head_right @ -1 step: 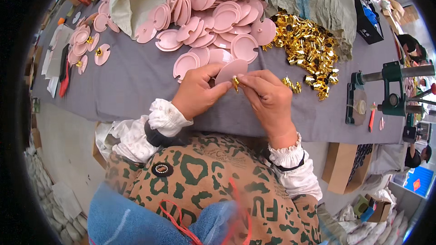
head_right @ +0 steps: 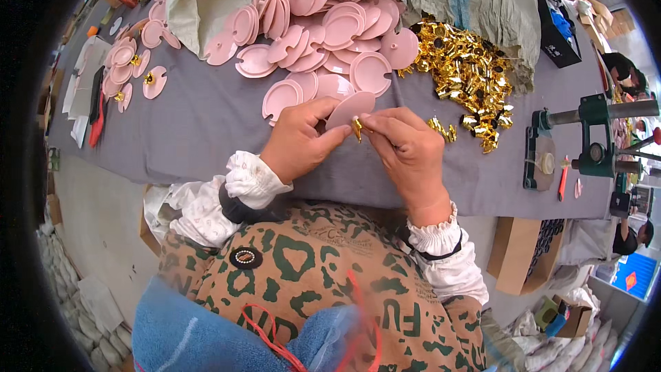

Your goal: Manually assembling small gold-colored components onto pink circular plastic bases.

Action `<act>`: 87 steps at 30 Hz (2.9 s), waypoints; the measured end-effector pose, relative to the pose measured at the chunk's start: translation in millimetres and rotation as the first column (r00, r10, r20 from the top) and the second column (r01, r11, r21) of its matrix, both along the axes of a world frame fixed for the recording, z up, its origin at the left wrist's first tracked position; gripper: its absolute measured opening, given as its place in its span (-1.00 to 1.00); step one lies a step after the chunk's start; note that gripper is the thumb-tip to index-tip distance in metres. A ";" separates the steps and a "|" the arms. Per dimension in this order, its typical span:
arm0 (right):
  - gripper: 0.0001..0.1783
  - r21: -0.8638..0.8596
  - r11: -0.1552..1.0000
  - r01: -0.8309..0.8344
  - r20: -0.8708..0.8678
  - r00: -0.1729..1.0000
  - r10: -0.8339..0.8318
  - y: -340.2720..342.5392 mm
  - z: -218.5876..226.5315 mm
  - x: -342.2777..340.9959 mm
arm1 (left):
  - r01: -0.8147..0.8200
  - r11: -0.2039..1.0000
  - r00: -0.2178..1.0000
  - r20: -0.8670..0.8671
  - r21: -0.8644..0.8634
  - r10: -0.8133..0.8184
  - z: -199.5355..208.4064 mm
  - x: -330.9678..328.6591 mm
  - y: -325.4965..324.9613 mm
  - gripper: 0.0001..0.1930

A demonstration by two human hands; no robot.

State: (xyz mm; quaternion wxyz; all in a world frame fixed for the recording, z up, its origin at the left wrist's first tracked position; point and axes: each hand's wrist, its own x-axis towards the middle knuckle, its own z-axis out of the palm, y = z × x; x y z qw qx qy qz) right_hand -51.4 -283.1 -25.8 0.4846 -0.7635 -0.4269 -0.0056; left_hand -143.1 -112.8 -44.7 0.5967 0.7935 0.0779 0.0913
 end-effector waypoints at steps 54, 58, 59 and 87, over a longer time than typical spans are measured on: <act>-0.74 -0.552 0.755 0.354 0.226 0.935 -0.273 -79.9 -27.4 61.3 | -0.486 0.800 0.867 0.084 0.353 0.491 23.1 -67.5 152.3 -0.53; -0.76 -0.264 0.885 0.384 0.293 0.906 -0.306 -52.4 -10.4 52.0 | -0.232 0.732 0.968 0.228 0.641 0.106 -10.6 -38.4 81.2 -0.54; -0.77 -0.100 0.922 0.374 0.146 0.922 -0.358 -47.5 -4.7 44.7 | -0.238 0.594 0.967 0.248 0.768 0.068 -14.8 -33.0 73.4 -0.53; -0.65 0.061 0.992 0.106 -0.446 0.892 -0.068 34.4 -18.0 -33.3 | 0.002 0.952 0.988 0.149 0.306 -0.050 -8.6 -29.3 13.7 -0.47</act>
